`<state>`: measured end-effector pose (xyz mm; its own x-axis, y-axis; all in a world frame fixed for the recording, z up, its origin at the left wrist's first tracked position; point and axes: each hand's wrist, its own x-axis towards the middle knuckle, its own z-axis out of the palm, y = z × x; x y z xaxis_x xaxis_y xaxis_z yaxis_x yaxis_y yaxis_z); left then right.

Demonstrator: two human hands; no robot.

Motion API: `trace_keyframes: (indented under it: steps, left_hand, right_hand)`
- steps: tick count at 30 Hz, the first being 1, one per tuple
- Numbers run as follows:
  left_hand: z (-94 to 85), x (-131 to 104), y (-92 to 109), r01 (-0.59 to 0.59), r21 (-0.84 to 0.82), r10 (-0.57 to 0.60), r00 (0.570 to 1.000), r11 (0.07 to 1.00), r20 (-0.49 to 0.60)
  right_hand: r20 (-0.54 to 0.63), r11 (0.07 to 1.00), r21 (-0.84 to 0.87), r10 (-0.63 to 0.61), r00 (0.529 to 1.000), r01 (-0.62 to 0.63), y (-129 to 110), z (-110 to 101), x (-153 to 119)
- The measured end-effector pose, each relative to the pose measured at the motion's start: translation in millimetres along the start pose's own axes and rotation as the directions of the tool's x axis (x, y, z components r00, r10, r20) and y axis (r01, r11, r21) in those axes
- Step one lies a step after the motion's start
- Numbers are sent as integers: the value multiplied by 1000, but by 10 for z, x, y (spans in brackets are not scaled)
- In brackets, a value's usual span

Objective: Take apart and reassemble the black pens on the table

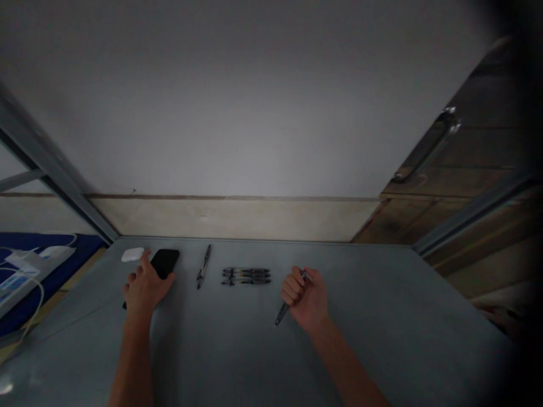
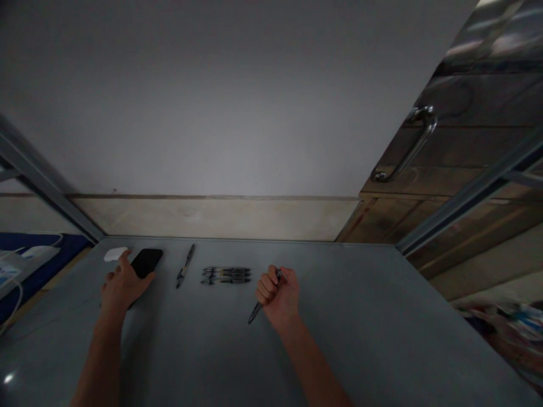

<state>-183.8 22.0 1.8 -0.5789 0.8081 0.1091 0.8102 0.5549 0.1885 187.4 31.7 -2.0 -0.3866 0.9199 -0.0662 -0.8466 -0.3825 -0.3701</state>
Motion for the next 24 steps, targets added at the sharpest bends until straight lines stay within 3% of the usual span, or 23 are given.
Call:
trace_keyframes:
  steps: [18, 24]
  left_hand:
    - [25, 32, -20, -2, 4, 2, 1000, 1000, -7]
    - [18, 1, 4, -3, 12, 2, 1000, 1000, 28]
  right_hand:
    - [-41, 1000, 21, 13, 999, -13, -26, 2, -18]
    - [-119, 999, 18, 33, 992, -31, 17, 48, -12]
